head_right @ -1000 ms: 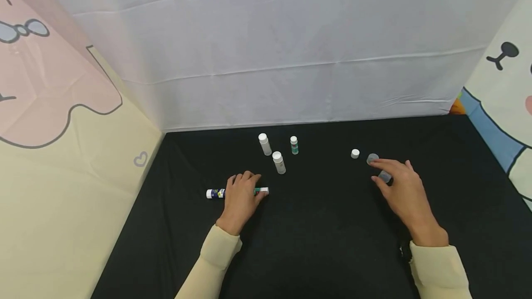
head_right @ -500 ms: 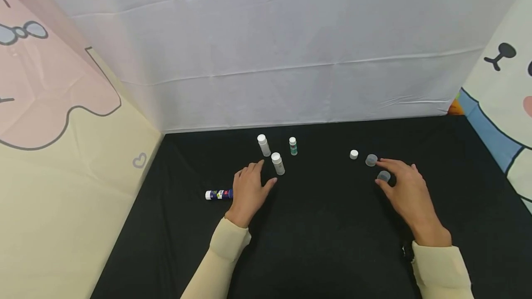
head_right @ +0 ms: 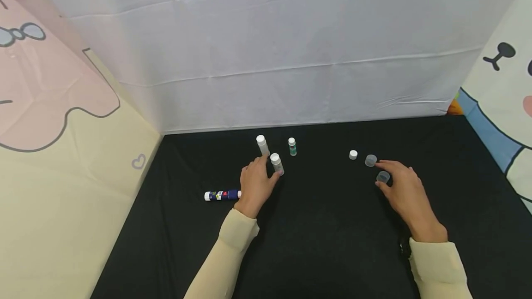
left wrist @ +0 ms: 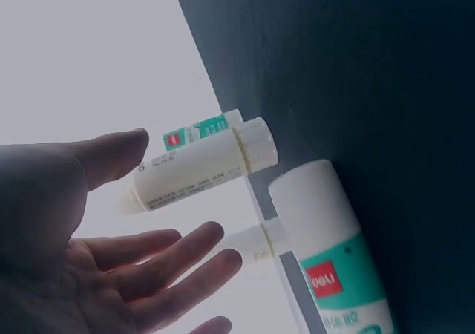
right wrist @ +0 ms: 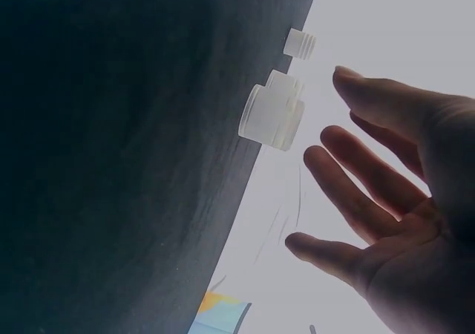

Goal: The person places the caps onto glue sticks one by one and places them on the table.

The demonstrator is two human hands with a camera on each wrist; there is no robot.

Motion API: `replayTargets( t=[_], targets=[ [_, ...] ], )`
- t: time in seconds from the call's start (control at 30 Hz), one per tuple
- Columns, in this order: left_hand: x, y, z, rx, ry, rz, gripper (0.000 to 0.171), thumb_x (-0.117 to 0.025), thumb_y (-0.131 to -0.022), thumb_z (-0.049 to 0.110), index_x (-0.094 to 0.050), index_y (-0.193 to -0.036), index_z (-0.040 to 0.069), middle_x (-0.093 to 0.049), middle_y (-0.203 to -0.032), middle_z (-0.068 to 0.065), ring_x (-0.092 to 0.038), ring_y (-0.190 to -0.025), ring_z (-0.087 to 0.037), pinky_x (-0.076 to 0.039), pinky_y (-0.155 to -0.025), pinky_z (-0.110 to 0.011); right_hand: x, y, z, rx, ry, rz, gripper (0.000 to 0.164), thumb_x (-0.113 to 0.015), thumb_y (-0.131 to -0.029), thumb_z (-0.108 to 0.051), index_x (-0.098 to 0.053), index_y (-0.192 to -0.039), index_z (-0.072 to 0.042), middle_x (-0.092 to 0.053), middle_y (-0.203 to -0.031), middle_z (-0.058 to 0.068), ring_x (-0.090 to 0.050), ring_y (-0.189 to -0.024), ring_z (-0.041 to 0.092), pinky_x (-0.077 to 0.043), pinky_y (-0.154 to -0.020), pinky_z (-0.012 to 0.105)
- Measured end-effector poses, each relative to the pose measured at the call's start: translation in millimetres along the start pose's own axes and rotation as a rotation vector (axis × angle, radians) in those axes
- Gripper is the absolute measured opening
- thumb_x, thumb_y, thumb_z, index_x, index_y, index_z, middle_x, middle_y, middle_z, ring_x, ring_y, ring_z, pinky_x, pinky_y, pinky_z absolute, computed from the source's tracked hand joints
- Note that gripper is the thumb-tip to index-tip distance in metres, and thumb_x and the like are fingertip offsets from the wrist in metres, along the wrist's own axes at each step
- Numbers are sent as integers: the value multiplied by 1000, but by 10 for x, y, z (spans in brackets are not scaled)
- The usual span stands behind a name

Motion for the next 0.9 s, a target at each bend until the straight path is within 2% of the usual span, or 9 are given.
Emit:
replayTargets(
  t=[0.17, 0.5, 0.67, 0.9],
  targets=[
    [-6, -43, 21, 6, 11, 23, 55, -84, -93, 30, -66, -136, 2, -74, -124, -16, -71, -112, -32, -52, -101, -51, -26, -10, -11, -1, 11, -17, 49, -80, -82, 10, -63, -128, 12, -59, -131, 41, -55, -118, 62, -43, -96, 76],
    [-45, -115, 51, 28, 15, 25, 49, -85, -92, 29, -70, -131, 4, -77, -121, -14, -75, -106, -31, -53, -96, -49, -36, -32, 27, -1, 38, -64, 47, -80, -82, 11, -64, -126, 13, -59, -129, 42, -57, -115, 62, -43, -95, 76],
    [-69, -131, 54, 27, 23, 35, 41, -86, -91, 27, -72, -124, 5, -79, -115, -13, -76, -102, -30, -55, -92, -48, -41, -28, 40, -31, 50, -71, 45, -79, -83, 12, -64, -125, 13, -60, -127, 41, -58, -113, 62, -45, -92, 76],
    [-85, -124, 43, 16, 7, 50, 29, -87, -90, 26, -74, -107, 7, -81, -102, -11, -77, -92, -29, -56, -85, -47, -52, -23, 78, -74, 55, -99, 34, -76, -86, 13, -68, -119, 13, -66, -115, 39, -64, -103, 58, -49, -80, 72]
  ],
)
Point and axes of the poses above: each hand's wrist, its own y-axis away from the middle knuckle, its own x-axis out of the back of the hand, z = x × y, the point moved 4 cm from there along -y, towards the middle knuckle
